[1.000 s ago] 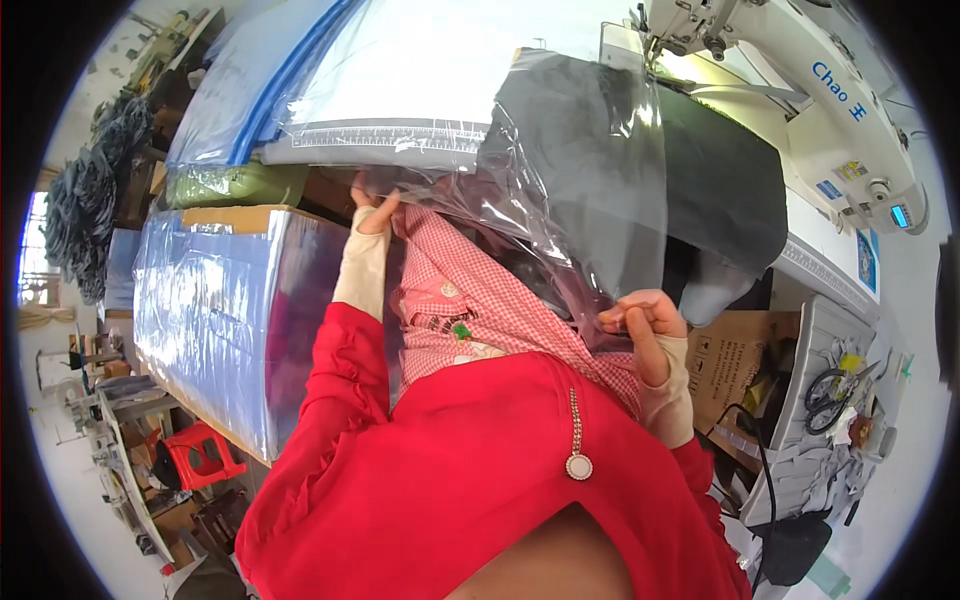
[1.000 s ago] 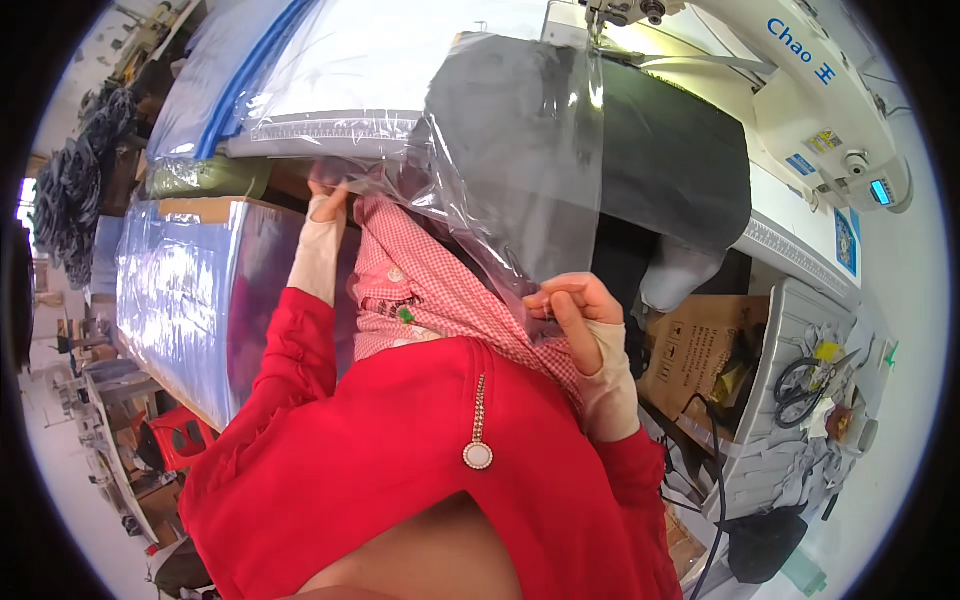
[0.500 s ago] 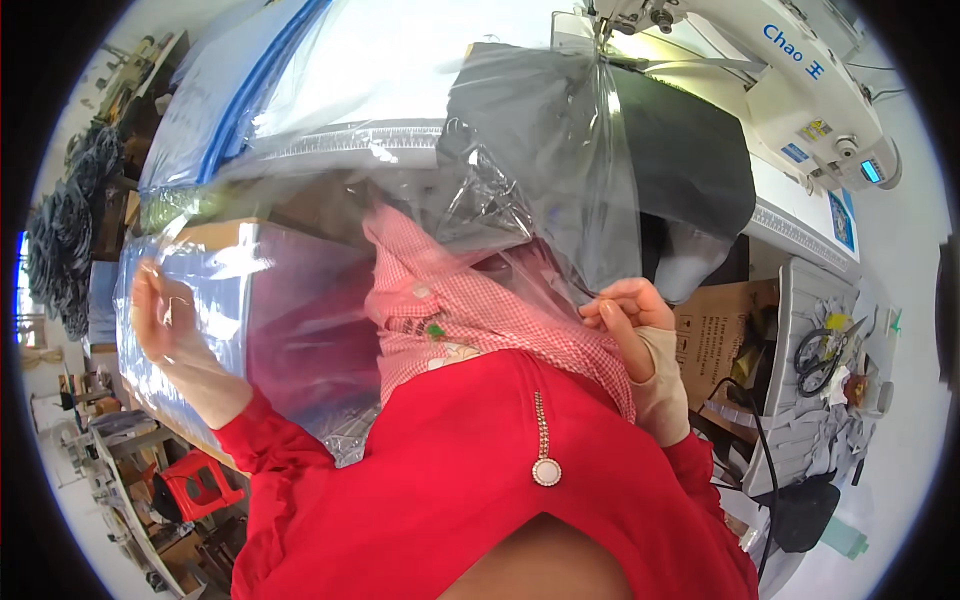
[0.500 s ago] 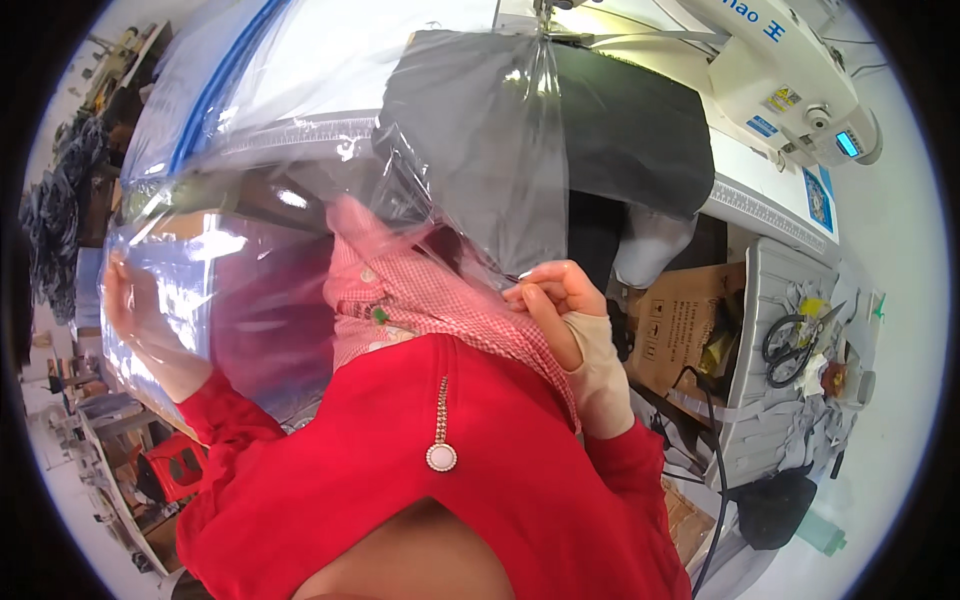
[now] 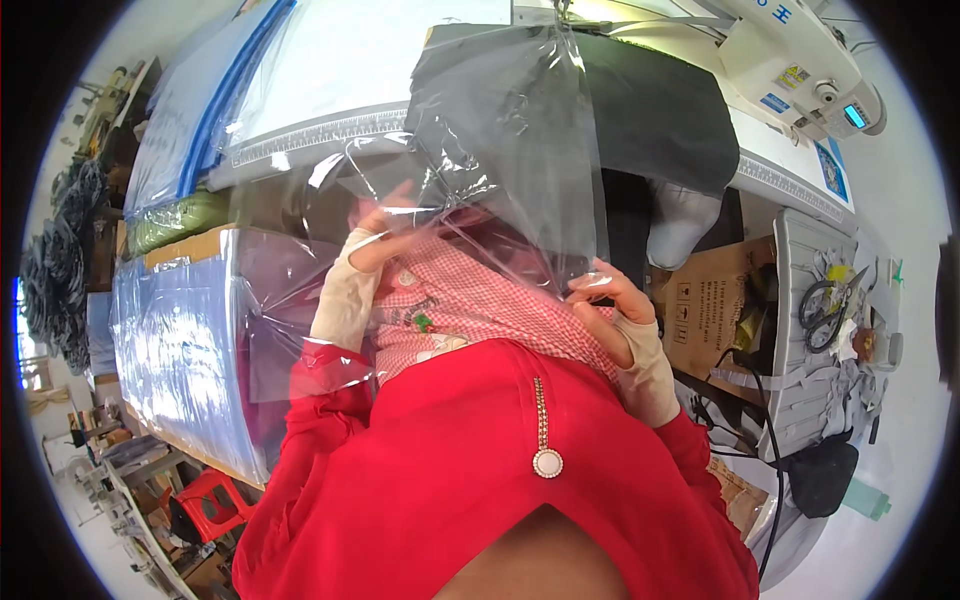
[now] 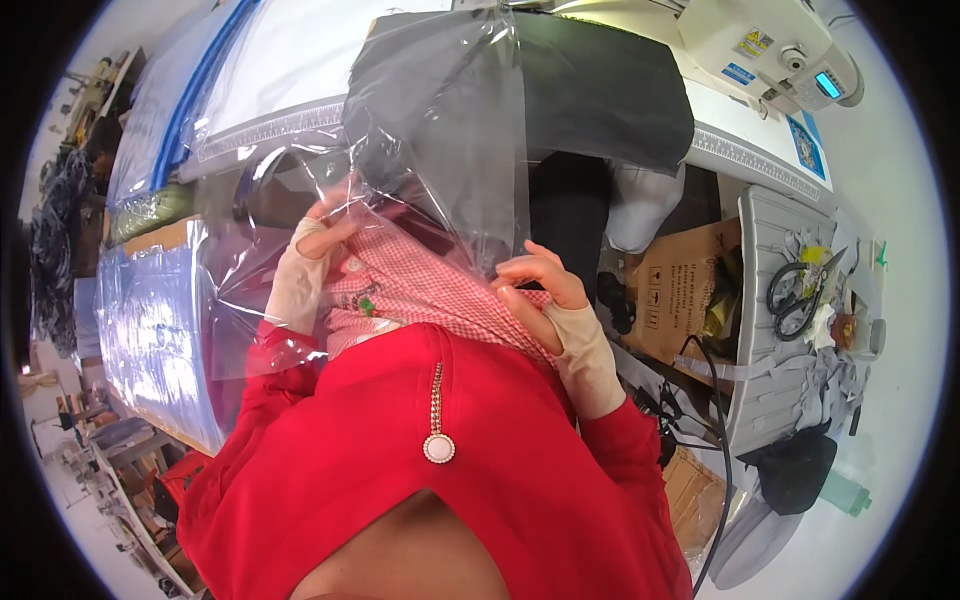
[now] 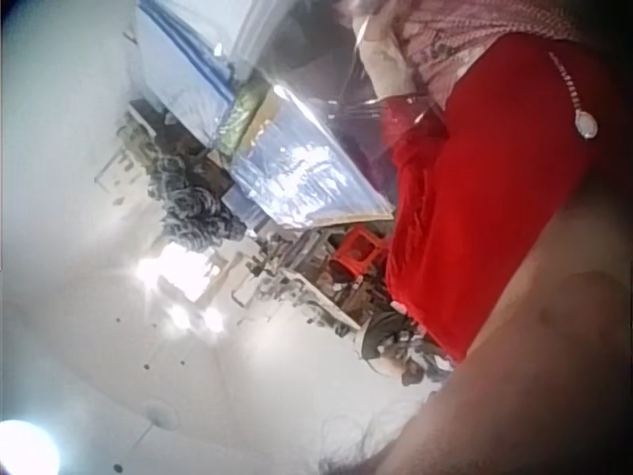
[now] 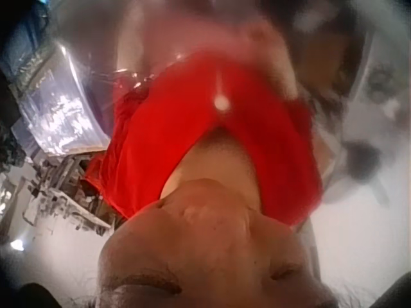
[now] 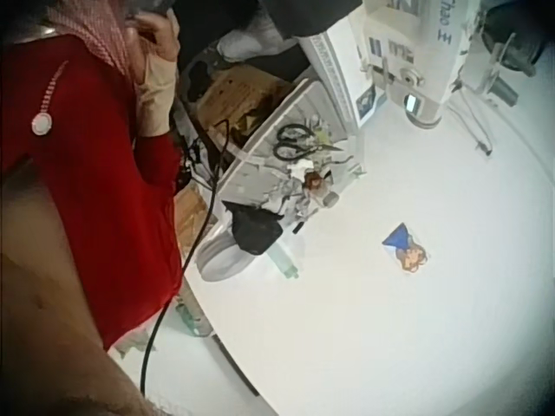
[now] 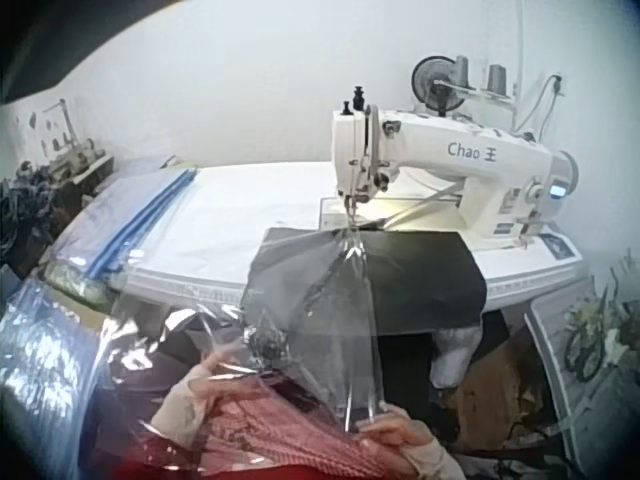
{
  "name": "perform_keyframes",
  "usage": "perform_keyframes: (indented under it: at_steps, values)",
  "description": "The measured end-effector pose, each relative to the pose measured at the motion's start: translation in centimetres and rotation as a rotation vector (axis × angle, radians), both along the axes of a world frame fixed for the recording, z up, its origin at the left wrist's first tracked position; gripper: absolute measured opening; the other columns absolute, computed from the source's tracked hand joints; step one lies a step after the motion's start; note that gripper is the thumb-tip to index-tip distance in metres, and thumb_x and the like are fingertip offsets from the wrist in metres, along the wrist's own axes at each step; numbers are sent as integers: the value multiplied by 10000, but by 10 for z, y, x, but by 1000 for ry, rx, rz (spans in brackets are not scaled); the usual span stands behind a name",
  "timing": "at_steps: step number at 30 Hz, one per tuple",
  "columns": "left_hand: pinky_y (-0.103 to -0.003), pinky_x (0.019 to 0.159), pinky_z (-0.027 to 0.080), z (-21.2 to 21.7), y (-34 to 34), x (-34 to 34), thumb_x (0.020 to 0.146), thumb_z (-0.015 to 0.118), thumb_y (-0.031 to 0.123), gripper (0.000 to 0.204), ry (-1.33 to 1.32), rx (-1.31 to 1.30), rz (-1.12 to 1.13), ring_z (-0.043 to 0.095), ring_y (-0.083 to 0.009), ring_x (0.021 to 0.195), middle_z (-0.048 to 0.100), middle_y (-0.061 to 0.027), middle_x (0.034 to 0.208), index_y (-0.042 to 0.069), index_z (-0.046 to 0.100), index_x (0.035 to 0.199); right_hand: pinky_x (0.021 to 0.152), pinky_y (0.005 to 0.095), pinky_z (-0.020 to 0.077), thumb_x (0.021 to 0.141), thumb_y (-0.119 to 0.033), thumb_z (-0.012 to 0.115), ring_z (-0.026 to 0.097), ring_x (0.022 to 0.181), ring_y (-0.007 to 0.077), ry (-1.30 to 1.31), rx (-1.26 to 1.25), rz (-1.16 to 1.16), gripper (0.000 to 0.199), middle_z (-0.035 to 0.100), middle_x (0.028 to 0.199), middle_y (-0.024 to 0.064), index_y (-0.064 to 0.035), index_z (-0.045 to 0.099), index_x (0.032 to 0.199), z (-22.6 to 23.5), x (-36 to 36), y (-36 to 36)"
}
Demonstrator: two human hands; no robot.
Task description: Sewing and trimming plastic sheets using an industrial sewing machine to create covers.
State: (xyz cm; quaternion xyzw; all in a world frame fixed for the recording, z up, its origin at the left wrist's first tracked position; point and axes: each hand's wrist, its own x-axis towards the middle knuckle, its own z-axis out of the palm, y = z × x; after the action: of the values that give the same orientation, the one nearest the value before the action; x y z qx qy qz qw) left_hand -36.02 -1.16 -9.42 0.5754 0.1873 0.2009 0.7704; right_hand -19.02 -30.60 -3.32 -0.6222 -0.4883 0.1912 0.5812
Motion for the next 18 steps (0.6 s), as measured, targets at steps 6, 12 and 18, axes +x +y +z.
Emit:
perform_keyframes:
  at_steps: [6,12,18]
  values:
    - [-261,490,450,106,2,-46,807,635,151,151,219,186,261,546,-125,597,574,-30,776,72,576,921,619,189,425,852,-20,519,534,686,63,598,-3,-126,128,599,775,44,-17,534,979,28,-17,-8]
    - [-339,749,505,189,-21,-74,847,532,238,299,-95,202,350,594,-217,866,594,-147,966,-2,556,1022,695,223,427,882,-131,492,533,737,98,1005,120,31,215,582,826,69,-24,477,1068,71,-26,5]
    - [-334,741,440,110,-34,-114,718,648,135,151,351,147,6,598,-231,777,632,-154,859,-4,611,765,831,254,410,858,-137,500,542,911,142,992,-49,133,436,591,961,103,-38,328,1247,49,-43,-17]
